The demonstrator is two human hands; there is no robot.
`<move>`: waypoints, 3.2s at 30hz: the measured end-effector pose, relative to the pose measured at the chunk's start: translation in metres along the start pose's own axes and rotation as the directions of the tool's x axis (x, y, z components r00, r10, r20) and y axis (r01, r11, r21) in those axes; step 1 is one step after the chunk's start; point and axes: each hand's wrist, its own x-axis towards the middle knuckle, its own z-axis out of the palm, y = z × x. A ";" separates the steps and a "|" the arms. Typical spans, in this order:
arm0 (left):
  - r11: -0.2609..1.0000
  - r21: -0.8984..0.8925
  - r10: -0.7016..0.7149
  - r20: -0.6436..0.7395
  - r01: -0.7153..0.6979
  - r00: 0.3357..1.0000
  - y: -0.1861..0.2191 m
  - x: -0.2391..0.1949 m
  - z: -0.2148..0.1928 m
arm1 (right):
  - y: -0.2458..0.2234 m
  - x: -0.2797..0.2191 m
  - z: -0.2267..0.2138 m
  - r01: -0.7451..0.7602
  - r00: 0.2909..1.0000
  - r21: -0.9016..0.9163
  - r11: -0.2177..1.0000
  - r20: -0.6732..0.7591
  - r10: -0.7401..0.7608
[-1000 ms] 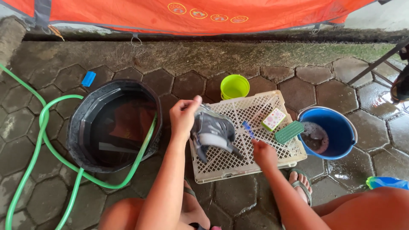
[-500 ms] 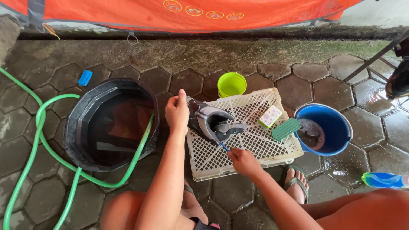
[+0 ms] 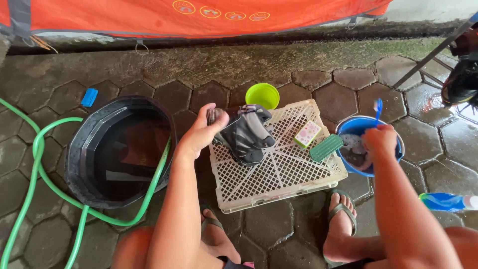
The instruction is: Cleaning a shoe with a toothbrush and then sewing the sole using a manual stitching tool.
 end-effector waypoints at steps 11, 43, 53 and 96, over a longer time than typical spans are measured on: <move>0.950 0.096 0.311 -0.241 -0.296 0.919 0.006 0.022 0.069 | 0.120 0.171 0.027 0.226 0.972 -0.929 0.292 0.233 -0.011; 0.867 -0.074 0.291 -0.729 -0.493 0.620 -0.058 0.008 0.105 | 0.023 -0.114 0.114 0.979 0.177 0.001 0.203 0.485 -0.857; 0.831 -0.073 0.300 -0.776 -0.552 0.554 -0.053 -0.001 0.102 | 0.023 -0.124 0.112 0.975 0.069 0.148 0.167 0.513 -0.856; 0.782 0.029 0.470 -0.684 -0.622 0.558 -0.031 0.001 0.113 | -0.014 -0.155 0.072 0.961 0.236 -0.063 0.271 0.699 -0.675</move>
